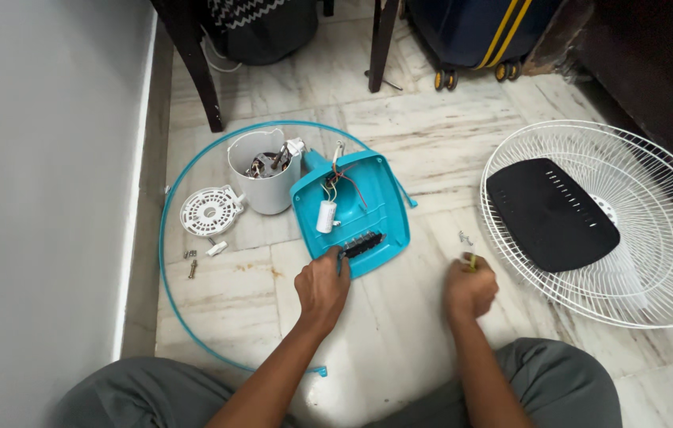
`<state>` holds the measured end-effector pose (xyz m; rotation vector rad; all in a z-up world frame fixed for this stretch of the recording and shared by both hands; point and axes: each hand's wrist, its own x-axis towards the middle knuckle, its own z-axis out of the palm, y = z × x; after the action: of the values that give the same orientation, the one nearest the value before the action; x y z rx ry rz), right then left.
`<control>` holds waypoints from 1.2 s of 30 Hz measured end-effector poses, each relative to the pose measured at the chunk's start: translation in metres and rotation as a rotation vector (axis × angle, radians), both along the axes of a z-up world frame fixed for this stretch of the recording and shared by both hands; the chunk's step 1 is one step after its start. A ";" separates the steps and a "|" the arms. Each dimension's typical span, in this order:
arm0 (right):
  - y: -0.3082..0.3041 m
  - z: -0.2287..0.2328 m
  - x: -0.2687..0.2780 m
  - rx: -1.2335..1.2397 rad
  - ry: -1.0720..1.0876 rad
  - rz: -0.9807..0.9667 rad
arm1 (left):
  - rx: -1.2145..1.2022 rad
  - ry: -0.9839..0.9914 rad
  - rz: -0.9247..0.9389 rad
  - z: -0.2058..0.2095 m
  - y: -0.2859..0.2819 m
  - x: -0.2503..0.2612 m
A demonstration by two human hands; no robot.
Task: The person is repairing a disassembled electric fan. They use a screwdriver to remove and reattach a black switch component inside the blue fan base, then connect wires to a white cylindrical component.
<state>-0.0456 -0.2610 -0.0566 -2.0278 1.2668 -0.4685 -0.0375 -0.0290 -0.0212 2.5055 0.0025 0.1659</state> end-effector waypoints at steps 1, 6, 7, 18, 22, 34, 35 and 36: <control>-0.006 -0.003 -0.001 0.003 0.002 -0.060 | -0.005 -0.002 -0.004 0.000 0.000 0.000; -0.020 -0.020 -0.004 0.059 0.008 -0.189 | -0.003 -0.011 -0.006 0.001 0.003 0.001; -0.021 -0.023 -0.004 0.064 0.010 -0.184 | -0.010 -0.009 -0.001 0.001 0.003 0.001; -0.021 -0.024 0.003 0.032 0.056 -0.236 | -0.083 -0.023 0.025 -0.001 0.006 0.001; -0.005 -0.024 0.001 0.082 -0.019 -0.126 | -0.075 -0.061 0.039 -0.002 0.006 0.002; 0.062 -0.001 0.007 0.105 -0.432 0.802 | 0.037 -0.070 0.007 -0.012 0.016 -0.001; 0.063 0.002 0.009 0.114 -0.404 0.774 | 0.054 -0.070 -0.003 -0.012 0.015 0.000; 0.065 0.004 0.010 0.124 -0.376 0.746 | 0.071 -0.069 -0.013 -0.011 0.015 0.001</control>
<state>-0.0355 -0.1959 -0.0524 -2.0061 0.2649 -0.3663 -0.0361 -0.0138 -0.0323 2.5687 -0.0485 0.2505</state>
